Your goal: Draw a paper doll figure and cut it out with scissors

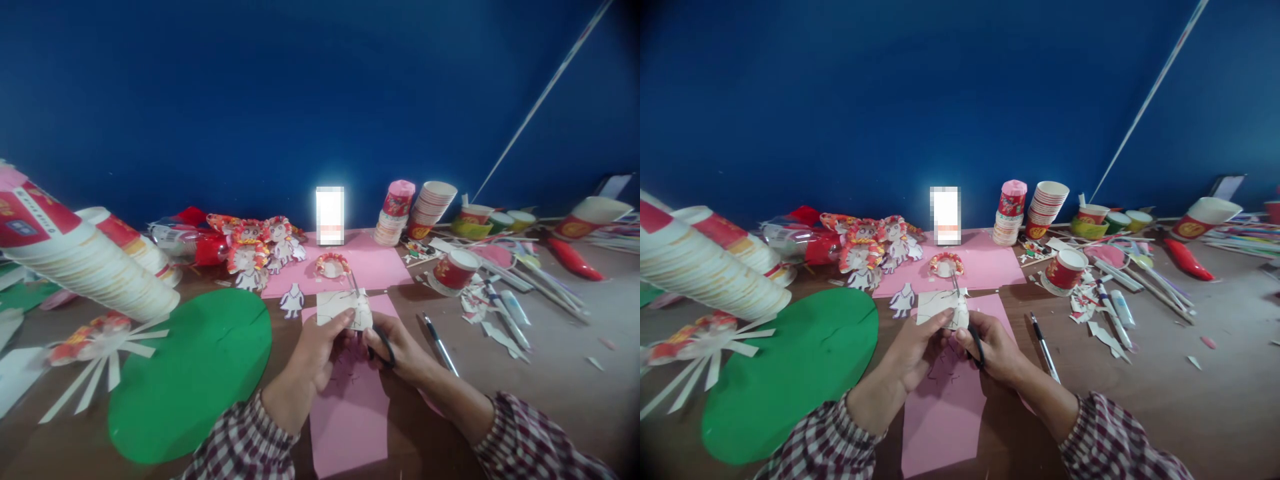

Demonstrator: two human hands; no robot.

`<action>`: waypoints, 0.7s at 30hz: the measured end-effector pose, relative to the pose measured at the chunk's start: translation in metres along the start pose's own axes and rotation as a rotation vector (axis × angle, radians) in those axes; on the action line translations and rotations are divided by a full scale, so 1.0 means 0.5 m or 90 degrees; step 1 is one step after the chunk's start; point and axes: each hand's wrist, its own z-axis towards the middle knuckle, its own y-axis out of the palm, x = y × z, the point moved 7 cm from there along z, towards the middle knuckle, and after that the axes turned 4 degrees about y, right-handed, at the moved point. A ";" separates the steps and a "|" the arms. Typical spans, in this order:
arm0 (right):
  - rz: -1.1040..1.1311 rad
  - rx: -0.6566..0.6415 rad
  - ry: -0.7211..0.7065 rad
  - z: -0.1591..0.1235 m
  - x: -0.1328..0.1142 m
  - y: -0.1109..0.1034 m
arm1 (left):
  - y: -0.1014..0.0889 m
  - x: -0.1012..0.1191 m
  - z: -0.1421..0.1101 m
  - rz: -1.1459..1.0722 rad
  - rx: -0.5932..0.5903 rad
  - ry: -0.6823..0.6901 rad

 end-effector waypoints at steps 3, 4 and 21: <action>-0.001 0.005 0.007 0.000 0.005 -0.002 | -0.003 0.000 0.002 -0.001 0.007 0.003; 0.000 0.008 0.008 0.000 0.006 -0.002 | -0.004 0.001 0.003 -0.001 0.010 0.005; -0.004 0.046 -0.006 -0.002 -0.016 0.000 | -0.018 0.001 0.006 0.035 0.038 0.023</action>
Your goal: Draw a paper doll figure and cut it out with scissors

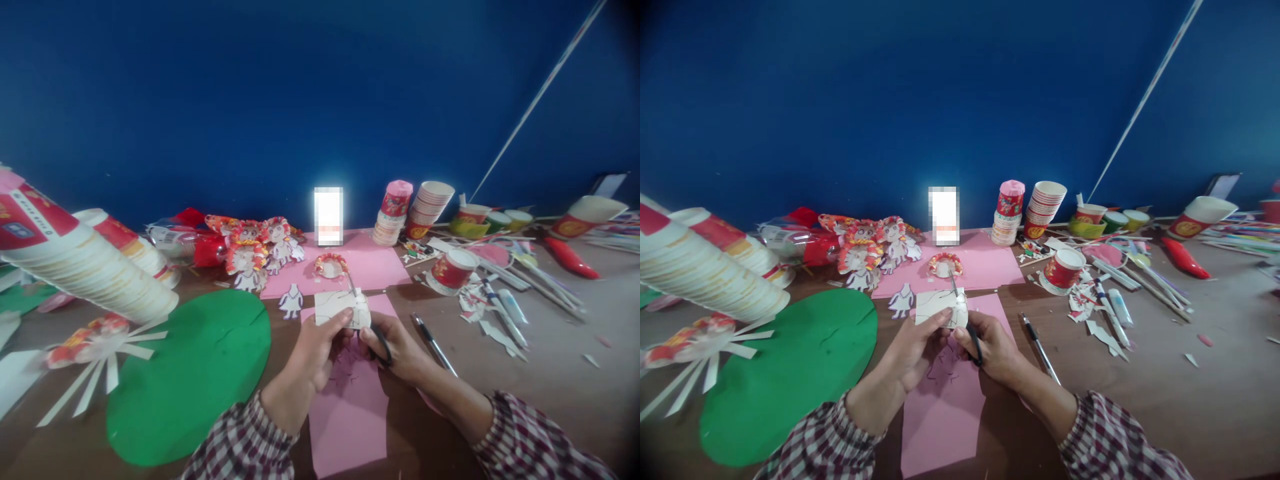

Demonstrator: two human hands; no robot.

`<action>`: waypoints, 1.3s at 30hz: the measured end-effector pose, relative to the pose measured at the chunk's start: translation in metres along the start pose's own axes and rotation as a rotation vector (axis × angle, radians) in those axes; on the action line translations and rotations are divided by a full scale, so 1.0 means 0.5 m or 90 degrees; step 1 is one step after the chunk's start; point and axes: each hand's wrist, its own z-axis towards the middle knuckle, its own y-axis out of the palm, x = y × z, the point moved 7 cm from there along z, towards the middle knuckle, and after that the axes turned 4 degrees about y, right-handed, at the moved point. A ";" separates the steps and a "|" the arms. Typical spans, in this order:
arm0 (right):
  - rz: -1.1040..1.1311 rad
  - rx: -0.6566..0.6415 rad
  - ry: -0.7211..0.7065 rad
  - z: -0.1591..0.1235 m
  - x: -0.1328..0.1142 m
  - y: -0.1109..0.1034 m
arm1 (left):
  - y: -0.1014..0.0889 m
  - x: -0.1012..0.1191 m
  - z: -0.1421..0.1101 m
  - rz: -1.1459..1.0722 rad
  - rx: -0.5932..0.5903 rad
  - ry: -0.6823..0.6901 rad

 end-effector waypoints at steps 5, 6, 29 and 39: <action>-0.010 0.031 0.026 0.000 0.003 -0.007 | -0.005 0.011 0.001 0.001 0.030 0.012; -0.006 0.029 0.031 0.000 0.007 -0.008 | -0.007 0.015 0.002 0.005 0.043 0.016; -0.026 0.030 -0.011 0.001 -0.003 -0.024 | -0.040 0.063 0.031 -0.049 0.080 0.107; -0.037 0.057 -0.018 0.001 -0.012 -0.032 | -0.024 0.047 0.028 0.008 0.015 0.099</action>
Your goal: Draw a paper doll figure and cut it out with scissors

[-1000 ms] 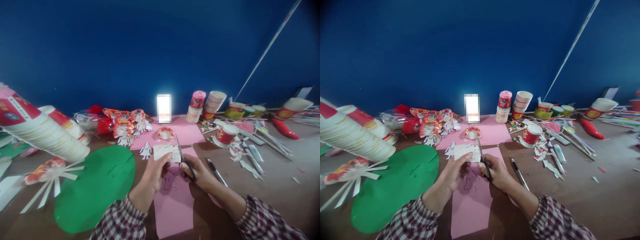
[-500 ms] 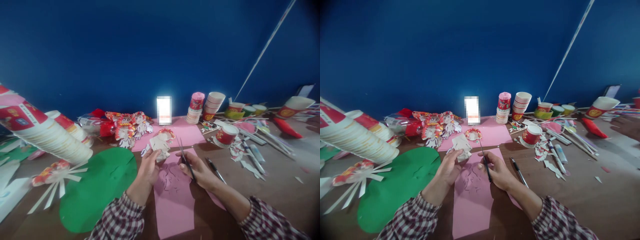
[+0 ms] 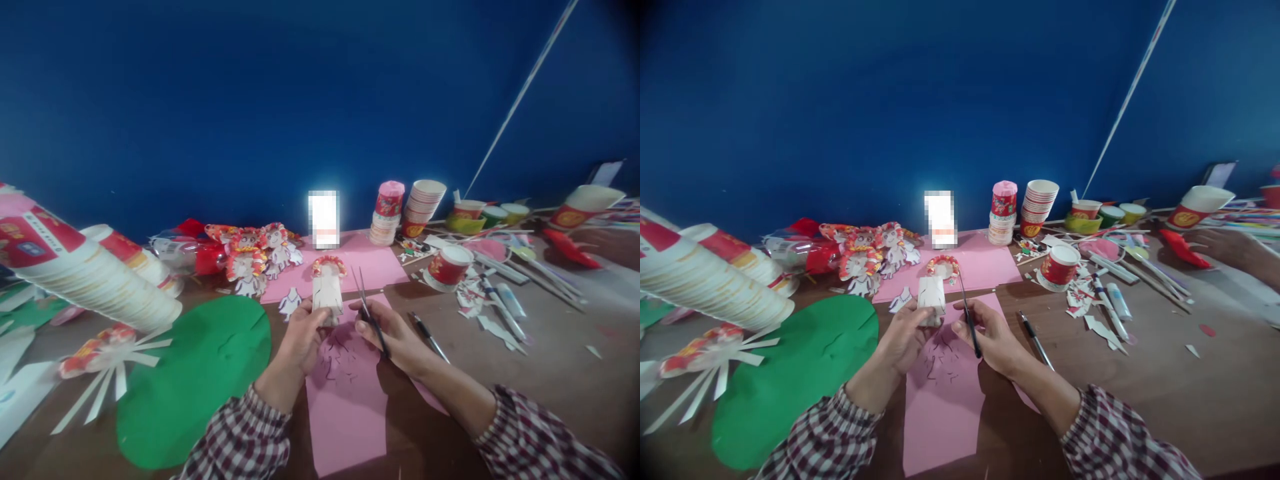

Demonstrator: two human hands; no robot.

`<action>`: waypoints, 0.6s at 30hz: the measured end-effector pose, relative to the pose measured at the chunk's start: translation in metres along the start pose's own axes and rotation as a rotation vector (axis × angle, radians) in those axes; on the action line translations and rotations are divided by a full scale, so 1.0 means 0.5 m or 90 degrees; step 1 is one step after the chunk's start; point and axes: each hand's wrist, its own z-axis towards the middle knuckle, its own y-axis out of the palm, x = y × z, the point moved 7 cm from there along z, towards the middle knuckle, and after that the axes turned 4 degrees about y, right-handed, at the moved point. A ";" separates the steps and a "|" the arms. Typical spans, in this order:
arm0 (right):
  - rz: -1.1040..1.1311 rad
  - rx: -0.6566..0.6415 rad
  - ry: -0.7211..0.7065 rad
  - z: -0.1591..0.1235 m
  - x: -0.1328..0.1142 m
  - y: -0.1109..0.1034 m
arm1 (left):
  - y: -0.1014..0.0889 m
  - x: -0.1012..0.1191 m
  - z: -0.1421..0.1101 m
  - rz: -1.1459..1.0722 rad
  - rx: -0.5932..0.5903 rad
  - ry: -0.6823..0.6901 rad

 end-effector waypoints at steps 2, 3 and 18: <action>0.004 0.004 -0.002 0.001 0.002 0.000 | -0.001 -0.003 0.000 0.010 0.010 -0.002; 0.012 0.008 -0.001 0.002 0.004 -0.001 | -0.001 -0.005 0.000 0.012 0.006 -0.004; 0.101 0.157 -0.040 0.013 0.020 -0.039 | -0.018 -0.003 0.016 -0.092 0.076 0.040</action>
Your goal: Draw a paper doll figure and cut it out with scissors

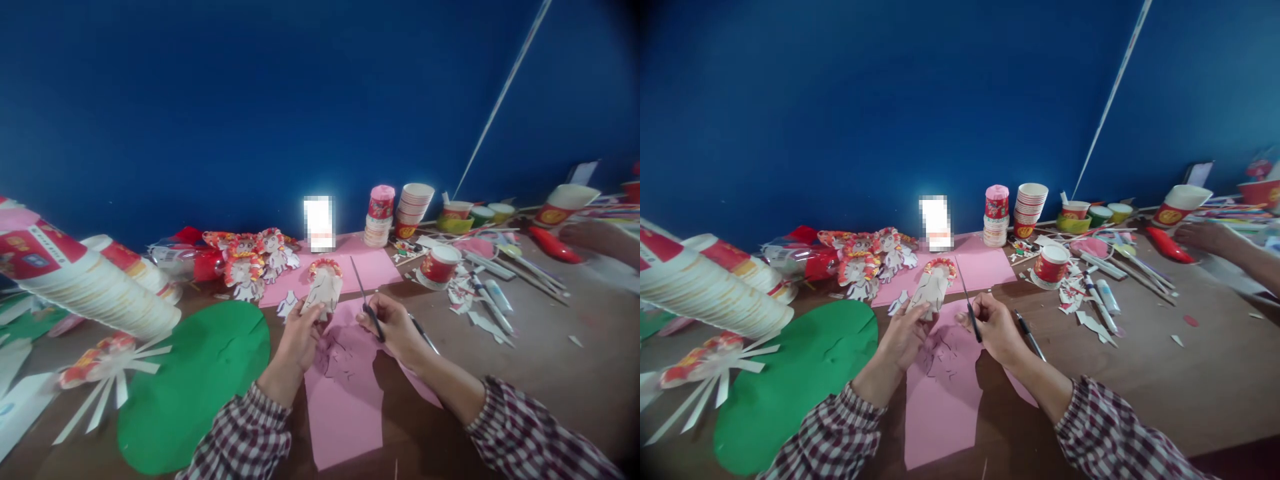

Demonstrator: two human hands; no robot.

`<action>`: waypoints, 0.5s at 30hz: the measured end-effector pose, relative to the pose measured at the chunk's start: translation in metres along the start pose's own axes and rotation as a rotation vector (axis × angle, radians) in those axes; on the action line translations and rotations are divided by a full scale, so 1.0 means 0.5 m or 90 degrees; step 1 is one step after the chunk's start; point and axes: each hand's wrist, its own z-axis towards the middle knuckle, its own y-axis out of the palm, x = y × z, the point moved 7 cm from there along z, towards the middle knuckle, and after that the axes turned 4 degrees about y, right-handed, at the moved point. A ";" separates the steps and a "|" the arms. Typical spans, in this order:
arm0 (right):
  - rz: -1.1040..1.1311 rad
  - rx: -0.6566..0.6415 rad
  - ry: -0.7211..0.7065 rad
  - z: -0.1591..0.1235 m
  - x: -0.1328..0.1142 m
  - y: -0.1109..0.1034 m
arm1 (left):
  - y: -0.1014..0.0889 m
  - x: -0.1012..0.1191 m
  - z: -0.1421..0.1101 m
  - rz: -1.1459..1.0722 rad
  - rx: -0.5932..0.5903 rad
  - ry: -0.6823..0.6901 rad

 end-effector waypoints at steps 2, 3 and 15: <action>-0.021 0.006 -0.004 0.002 0.000 -0.002 | 0.000 0.007 0.003 -0.033 0.012 0.009; -0.029 0.007 -0.004 0.003 0.000 -0.002 | -0.001 0.012 0.004 -0.051 0.022 0.016; -0.077 -0.094 0.041 -0.014 -0.017 0.029 | -0.024 0.032 0.012 -0.128 0.111 0.025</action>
